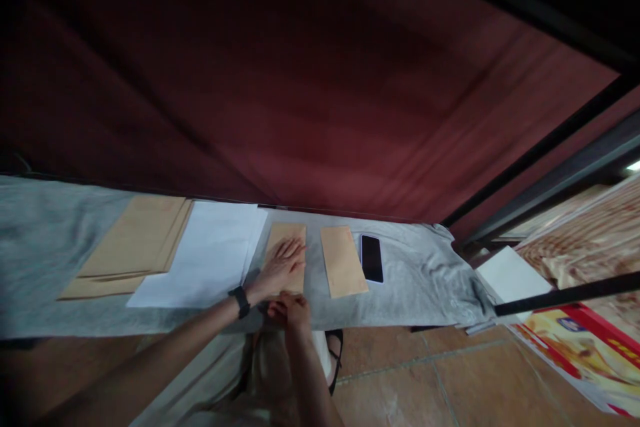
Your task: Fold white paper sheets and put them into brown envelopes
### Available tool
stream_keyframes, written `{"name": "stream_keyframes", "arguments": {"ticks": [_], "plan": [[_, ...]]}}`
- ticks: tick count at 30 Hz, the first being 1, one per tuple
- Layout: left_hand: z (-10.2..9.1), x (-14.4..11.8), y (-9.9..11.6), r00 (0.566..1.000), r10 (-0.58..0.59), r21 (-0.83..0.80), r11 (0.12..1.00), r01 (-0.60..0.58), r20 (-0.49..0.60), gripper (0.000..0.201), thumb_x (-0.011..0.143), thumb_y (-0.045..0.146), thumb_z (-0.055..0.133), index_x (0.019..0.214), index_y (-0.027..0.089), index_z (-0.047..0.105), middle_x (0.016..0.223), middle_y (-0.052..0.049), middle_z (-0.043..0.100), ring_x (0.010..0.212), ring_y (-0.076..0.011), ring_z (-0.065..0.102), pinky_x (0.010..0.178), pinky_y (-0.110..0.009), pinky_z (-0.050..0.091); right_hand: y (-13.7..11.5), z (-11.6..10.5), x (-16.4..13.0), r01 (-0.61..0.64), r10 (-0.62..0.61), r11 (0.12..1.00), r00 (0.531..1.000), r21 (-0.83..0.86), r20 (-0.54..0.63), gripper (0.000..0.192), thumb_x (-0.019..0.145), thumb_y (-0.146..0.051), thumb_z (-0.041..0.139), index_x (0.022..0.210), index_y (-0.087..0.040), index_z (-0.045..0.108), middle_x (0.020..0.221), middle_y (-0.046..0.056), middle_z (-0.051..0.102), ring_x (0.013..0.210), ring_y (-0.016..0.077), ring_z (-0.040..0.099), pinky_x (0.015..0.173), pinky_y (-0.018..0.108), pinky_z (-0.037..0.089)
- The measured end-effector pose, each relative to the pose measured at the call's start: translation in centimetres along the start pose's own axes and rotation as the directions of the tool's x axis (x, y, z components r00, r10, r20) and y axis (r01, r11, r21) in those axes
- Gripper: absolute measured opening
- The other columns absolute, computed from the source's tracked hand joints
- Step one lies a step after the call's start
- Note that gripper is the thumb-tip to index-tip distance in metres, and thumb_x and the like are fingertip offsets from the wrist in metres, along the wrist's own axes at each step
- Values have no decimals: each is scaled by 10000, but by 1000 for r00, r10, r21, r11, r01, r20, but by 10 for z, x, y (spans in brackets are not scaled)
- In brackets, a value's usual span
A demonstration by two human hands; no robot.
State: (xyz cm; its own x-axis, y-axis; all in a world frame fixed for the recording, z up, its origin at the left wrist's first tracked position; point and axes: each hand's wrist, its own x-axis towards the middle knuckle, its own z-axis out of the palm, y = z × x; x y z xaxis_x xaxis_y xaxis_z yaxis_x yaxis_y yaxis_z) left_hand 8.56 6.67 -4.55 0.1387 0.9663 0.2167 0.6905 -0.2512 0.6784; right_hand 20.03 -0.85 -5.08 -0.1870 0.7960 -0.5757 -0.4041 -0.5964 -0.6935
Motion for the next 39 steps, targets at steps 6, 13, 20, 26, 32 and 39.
{"name": "stream_keyframes", "arguments": {"ticks": [6, 13, 20, 26, 32, 39], "plan": [[9, 19, -17, 1000, 21, 150, 988, -22, 12, 526, 973, 418, 504, 1470, 248, 515, 1591, -112, 446, 1518, -297, 318, 1261, -508, 101, -3, -2, -10, -60, 60, 998, 998, -30, 5, 348, 611, -415, 875, 716, -168, 655, 655, 62, 727, 535, 177, 679, 481, 259, 550], [-1, 42, -35, 999, 38, 92, 995, -39, 8, 592, 955, 419, 519, 1503, 200, 472, 1610, -126, 409, 1534, -279, 285, 1269, -456, 89, -6, 2, -12, -112, 112, 989, 994, -98, -5, 336, 635, -439, 802, 765, -151, 686, 750, 111, 770, 535, 163, 681, 485, 245, 547], [-3, 43, -42, 996, 79, 108, 991, -84, 49, 607, 959, 413, 500, 1514, 170, 460, 1622, -134, 382, 1532, -265, 291, 1270, -421, 52, -14, 4, -13, -146, 148, 976, 989, -162, 0, 366, 639, -470, 757, 809, -154, 689, 781, 119, 780, 553, 173, 696, 505, 255, 557], [0, 25, -44, 983, 147, 220, 961, -168, 110, 580, 999, 408, 434, 1528, 171, 436, 1626, -117, 384, 1537, -225, 279, 1273, -393, 59, -13, 0, -17, -92, 105, 977, 993, -191, 57, 442, 683, -544, 719, 887, -152, 710, 793, 116, 783, 594, 194, 710, 540, 282, 571], [-1, 3, -35, 959, 204, 412, 870, -270, 198, 586, 1051, 456, 316, 1546, 150, 390, 1641, -98, 361, 1538, -199, 263, 1270, -402, 104, -12, -8, -19, -50, 87, 971, 985, -233, 151, 543, 759, -631, 670, 882, -108, 749, 827, 143, 781, 621, 184, 709, 580, 273, 563], [-4, -23, -19, 941, 246, 437, 838, -327, 232, 558, 1050, 408, 350, 1560, 181, 361, 1640, -83, 369, 1535, -196, 263, 1262, -419, 120, -12, -16, -24, -125, 173, 956, 971, -264, 165, 504, 788, -628, 665, 883, -137, 724, 832, 122, 781, 602, 159, 681, 578, 255, 536]]}}
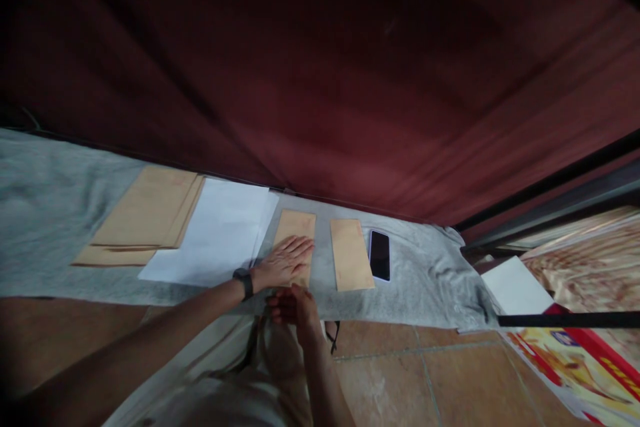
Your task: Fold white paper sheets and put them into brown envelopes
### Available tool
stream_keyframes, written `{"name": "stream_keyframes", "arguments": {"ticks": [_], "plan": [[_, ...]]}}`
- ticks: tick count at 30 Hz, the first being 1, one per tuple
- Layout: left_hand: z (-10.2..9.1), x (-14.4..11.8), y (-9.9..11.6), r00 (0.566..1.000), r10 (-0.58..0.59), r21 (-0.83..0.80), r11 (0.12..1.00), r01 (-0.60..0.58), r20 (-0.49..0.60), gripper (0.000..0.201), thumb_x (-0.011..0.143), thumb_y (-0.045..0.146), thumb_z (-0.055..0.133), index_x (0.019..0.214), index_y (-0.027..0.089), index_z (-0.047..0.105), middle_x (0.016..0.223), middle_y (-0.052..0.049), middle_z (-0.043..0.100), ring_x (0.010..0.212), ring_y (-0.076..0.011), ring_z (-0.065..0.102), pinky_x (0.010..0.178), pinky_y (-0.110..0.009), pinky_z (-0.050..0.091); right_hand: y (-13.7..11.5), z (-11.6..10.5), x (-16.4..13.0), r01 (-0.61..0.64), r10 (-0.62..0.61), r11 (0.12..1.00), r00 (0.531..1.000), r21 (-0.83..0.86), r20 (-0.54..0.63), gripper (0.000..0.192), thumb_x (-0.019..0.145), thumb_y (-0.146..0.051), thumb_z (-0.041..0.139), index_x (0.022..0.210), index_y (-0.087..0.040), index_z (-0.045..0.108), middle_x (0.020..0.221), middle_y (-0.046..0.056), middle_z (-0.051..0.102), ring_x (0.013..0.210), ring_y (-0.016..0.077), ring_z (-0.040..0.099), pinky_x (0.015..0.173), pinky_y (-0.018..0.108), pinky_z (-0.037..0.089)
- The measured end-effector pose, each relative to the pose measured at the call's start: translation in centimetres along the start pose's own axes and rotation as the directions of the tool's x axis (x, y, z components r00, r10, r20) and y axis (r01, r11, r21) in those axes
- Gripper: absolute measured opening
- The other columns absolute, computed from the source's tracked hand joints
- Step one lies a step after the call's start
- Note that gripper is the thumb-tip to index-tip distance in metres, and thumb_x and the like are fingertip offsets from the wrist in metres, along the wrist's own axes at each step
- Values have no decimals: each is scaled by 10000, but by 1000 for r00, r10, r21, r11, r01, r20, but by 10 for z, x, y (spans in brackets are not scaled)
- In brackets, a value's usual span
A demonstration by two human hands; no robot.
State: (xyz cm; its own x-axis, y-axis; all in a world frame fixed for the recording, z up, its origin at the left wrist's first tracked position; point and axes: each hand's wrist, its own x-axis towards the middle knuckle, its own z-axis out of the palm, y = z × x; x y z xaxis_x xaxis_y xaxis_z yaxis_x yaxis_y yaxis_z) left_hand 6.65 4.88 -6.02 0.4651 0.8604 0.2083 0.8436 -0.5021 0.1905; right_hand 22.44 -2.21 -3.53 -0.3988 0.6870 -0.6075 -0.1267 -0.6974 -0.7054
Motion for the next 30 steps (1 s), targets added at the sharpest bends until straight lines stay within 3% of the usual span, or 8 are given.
{"name": "stream_keyframes", "arguments": {"ticks": [8, 11, 15, 19, 21, 24, 27, 30], "plan": [[1, -27, 27, 999, 32, -57, 998, -32, 13, 541, 1044, 378, 388, 1553, 196, 366, 1645, -63, 364, 1537, -196, 256, 1265, -429, 134, 6, -13, -14, -68, 69, 997, 997, -44, 33, 413, 776, -585, 740, 819, -179, 679, 769, 74, 753, 635, 170, 690, 597, 265, 534], [1, -37, 35, 999, 49, -87, 995, -48, 9, 552, 1025, 345, 431, 1549, 182, 370, 1637, -75, 378, 1534, -211, 266, 1264, -433, 144, 1, -22, -19, -34, 38, 997, 997, -66, 69, 418, 770, -589, 750, 765, -178, 674, 741, 66, 746, 609, 162, 679, 591, 266, 537], [0, -50, 47, 999, 51, -117, 992, -52, -11, 571, 1008, 336, 472, 1548, 178, 372, 1623, -103, 397, 1528, -236, 283, 1260, -448, 159, -16, -35, -21, 191, -191, 982, 982, -8, 6, 321, 753, -498, 794, 803, -198, 693, 817, 52, 768, 695, 166, 709, 670, 276, 568], [-1, -59, 58, 999, 29, -108, 994, -32, -23, 601, 1018, 442, 462, 1545, 163, 382, 1614, -117, 408, 1519, -251, 307, 1258, -452, 154, -35, -39, -8, 457, -475, 875, 874, -157, -104, 310, 864, -515, 682, 942, -218, 720, 1002, 76, 781, 957, 219, 730, 929, 387, 566], [0, -62, 61, 999, 37, -84, 996, -39, -18, 599, 1019, 460, 458, 1529, 149, 406, 1611, -134, 407, 1513, -254, 321, 1256, -454, 152, -41, -39, 4, 524, -576, 777, 815, -350, -60, 380, 915, -543, 604, 1055, -214, 734, 1151, 96, 757, 1133, 246, 683, 1075, 453, 489], [2, -64, 64, 999, 38, -49, 998, -38, -15, 587, 1006, 470, 487, 1481, 127, 467, 1567, -164, 465, 1482, -262, 379, 1250, -451, 173, -44, -37, 26, 584, -637, 555, 756, -592, 148, 438, 976, -538, 513, 1227, -237, 710, 1355, 91, 672, 1336, 243, 559, 1189, 487, 374], [4, -66, 65, 999, 25, -36, 999, -26, -23, 569, 985, 489, 525, 1404, 104, 538, 1475, -181, 562, 1431, -270, 451, 1241, -436, 211, -43, -35, 48, 632, -586, 249, 701, -734, 405, 445, 1041, -469, 410, 1349, -252, 649, 1483, 80, 577, 1426, 218, 470, 1235, 483, 304], [3, -67, 64, 999, 15, -47, 999, -16, -37, 544, 973, 499, 545, 1356, 112, 572, 1425, -174, 605, 1402, -277, 483, 1229, -438, 244, -45, -33, 65, 585, -490, -89, 679, -806, 547, 468, 1066, -377, 356, 1471, -224, 536, 1583, 97, 455, 1497, 219, 370, 1262, 498, 224]]}}
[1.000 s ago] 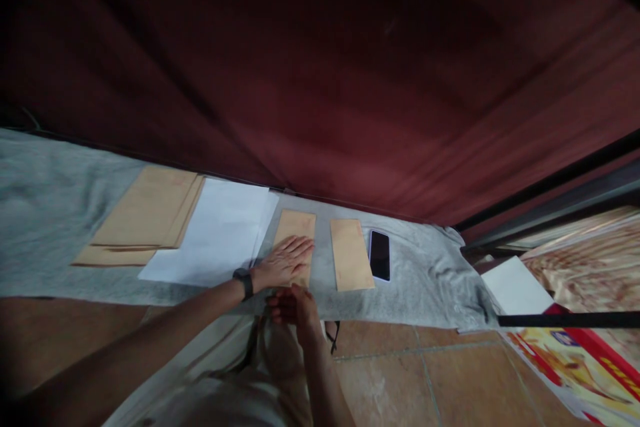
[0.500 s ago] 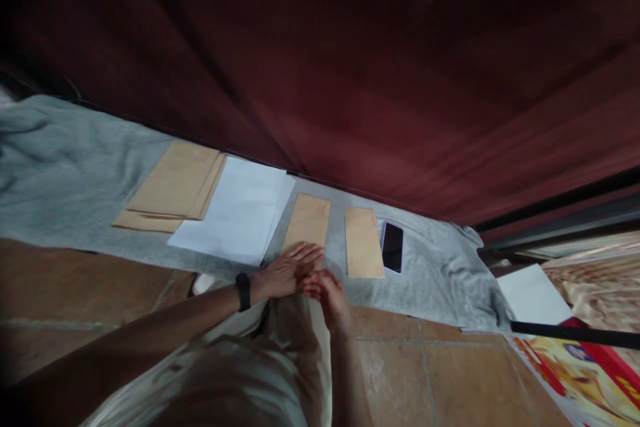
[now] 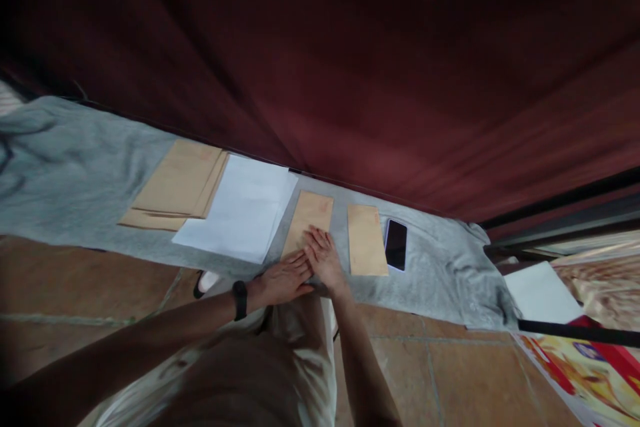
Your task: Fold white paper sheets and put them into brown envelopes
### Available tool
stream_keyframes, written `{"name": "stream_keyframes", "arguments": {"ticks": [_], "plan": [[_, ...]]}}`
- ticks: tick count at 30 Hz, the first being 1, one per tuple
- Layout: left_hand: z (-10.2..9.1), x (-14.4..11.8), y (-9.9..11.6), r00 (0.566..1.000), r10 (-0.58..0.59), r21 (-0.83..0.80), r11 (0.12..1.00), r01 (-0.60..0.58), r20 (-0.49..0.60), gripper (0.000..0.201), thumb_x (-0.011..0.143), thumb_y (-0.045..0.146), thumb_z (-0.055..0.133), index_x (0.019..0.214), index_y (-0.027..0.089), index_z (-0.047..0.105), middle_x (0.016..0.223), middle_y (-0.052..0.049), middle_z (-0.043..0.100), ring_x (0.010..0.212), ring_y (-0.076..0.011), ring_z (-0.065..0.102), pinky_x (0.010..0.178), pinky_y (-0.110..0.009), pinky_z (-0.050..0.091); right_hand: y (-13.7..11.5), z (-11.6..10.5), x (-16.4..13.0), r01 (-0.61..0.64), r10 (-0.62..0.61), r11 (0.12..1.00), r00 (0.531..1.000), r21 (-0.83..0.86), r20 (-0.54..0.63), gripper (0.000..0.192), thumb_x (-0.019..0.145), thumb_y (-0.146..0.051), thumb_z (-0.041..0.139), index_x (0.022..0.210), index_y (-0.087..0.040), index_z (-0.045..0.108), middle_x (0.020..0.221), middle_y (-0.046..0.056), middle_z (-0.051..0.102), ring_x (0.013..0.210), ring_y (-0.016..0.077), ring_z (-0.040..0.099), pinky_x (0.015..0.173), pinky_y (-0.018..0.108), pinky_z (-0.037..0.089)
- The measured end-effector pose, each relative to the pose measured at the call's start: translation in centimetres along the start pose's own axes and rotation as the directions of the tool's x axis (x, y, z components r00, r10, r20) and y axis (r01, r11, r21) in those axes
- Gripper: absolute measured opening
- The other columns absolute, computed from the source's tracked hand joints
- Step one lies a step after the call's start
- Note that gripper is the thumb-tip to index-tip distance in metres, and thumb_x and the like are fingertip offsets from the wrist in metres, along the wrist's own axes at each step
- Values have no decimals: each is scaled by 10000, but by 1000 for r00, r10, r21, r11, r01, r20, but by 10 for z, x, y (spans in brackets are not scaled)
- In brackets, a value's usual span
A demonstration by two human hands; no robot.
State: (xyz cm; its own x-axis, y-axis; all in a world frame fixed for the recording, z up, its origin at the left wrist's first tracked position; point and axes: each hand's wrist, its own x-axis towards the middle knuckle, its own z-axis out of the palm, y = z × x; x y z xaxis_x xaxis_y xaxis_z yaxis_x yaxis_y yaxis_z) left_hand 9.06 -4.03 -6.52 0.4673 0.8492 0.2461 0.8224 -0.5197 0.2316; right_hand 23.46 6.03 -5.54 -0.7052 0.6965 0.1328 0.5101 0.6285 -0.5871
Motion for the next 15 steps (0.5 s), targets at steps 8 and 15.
{"name": "stream_keyframes", "arguments": {"ticks": [8, 15], "plan": [[-2, 1, -6, 998, 24, -17, 1000, -24, 50, 587, 1009, 520, 445, 1462, 149, 495, 1515, -141, 537, 1434, -257, 456, 1239, -428, 219, 19, -4, 33, -11, 23, 974, 998, -226, 51, 526, 1081, -366, 332, 1593, -243, 323, 1686, 55, 223, 1559, 191, 217, 1280, 445, 164], [-2, 0, -9, 995, 46, 16, 999, -47, 85, 699, 975, 474, 517, 1570, 157, 331, 1641, -123, 353, 1521, -246, 317, 1252, -407, 193, 37, -6, 69, -109, 100, 962, 994, -252, -49, 566, 1051, -353, 392, 1588, -187, 332, 1672, 92, 246, 1553, 231, 240, 1270, 480, 176]]}}
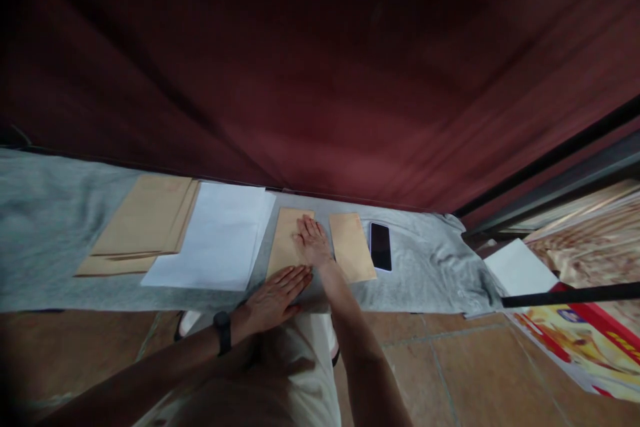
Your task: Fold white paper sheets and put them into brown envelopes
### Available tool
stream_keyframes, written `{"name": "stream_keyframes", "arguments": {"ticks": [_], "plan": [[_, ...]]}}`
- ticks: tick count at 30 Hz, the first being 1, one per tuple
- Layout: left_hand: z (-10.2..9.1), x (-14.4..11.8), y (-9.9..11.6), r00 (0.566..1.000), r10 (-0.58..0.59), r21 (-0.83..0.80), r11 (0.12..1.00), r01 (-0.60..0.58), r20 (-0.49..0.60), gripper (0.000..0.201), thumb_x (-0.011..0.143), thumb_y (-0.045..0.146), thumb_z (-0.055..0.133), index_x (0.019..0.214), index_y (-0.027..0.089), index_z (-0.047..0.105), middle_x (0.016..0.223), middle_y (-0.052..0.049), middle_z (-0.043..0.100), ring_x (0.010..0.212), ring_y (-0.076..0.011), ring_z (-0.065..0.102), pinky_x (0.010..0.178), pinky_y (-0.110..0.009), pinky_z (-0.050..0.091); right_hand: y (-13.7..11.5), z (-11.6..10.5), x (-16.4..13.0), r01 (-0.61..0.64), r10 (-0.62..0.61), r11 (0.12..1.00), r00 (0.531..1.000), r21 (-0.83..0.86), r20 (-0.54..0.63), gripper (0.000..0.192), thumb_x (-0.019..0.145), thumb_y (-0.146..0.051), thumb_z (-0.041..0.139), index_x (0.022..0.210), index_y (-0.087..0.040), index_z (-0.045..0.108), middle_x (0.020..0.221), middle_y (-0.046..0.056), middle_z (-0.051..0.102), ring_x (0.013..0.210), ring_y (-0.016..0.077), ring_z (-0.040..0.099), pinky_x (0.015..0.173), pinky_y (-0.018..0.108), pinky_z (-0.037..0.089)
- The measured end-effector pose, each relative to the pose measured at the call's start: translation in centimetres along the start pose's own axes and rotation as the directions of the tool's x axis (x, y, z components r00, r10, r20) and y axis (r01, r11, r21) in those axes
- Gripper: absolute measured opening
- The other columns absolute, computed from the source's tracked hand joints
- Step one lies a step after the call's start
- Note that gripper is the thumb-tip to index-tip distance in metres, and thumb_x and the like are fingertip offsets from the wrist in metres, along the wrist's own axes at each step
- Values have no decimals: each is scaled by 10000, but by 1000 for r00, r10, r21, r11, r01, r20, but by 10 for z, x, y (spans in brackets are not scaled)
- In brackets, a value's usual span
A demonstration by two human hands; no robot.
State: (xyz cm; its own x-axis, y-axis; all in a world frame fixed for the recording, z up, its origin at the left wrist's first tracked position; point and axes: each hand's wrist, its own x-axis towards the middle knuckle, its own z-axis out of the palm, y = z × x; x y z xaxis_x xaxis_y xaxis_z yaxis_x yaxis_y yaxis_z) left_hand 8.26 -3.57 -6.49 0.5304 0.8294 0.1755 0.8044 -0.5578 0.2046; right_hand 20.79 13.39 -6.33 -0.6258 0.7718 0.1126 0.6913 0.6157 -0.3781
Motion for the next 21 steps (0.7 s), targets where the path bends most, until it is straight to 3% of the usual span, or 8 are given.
{"name": "stream_keyframes", "arguments": {"ticks": [7, 10, 21], "plan": [[-4, 1, -1, 999, 18, -14, 1000, -18, 28, 706, 968, 438, 533, 1581, 180, 297, 1647, -118, 344, 1520, -245, 321, 1250, -420, 218, 4, 0, 25, -48, 46, 998, 998, -52, -32, 597, 1059, -387, 341, 1576, -88, 333, 1651, 160, 279, 1555, 250, 231, 1269, 479, 146], [-7, 0, 0, 999, 6, -20, 1000, -5, 42, 706, 965, 426, 542, 1579, 179, 297, 1653, -121, 331, 1522, -247, 316, 1248, -423, 228, 3, 1, 25, -47, 44, 997, 998, -62, -42, 598, 1063, -403, 339, 1584, -110, 322, 1655, 152, 276, 1558, 255, 221, 1268, 488, 140], [-4, 0, -1, 999, 6, -51, 999, -4, 39, 726, 955, 434, 542, 1584, 186, 278, 1649, -128, 339, 1520, -240, 317, 1243, -424, 238, -20, 2, 19, 161, -160, 987, 984, -8, 74, 566, 1061, -409, 365, 1584, -197, 336, 1663, 50, 282, 1555, 232, 231, 1286, 452, 86]]}}
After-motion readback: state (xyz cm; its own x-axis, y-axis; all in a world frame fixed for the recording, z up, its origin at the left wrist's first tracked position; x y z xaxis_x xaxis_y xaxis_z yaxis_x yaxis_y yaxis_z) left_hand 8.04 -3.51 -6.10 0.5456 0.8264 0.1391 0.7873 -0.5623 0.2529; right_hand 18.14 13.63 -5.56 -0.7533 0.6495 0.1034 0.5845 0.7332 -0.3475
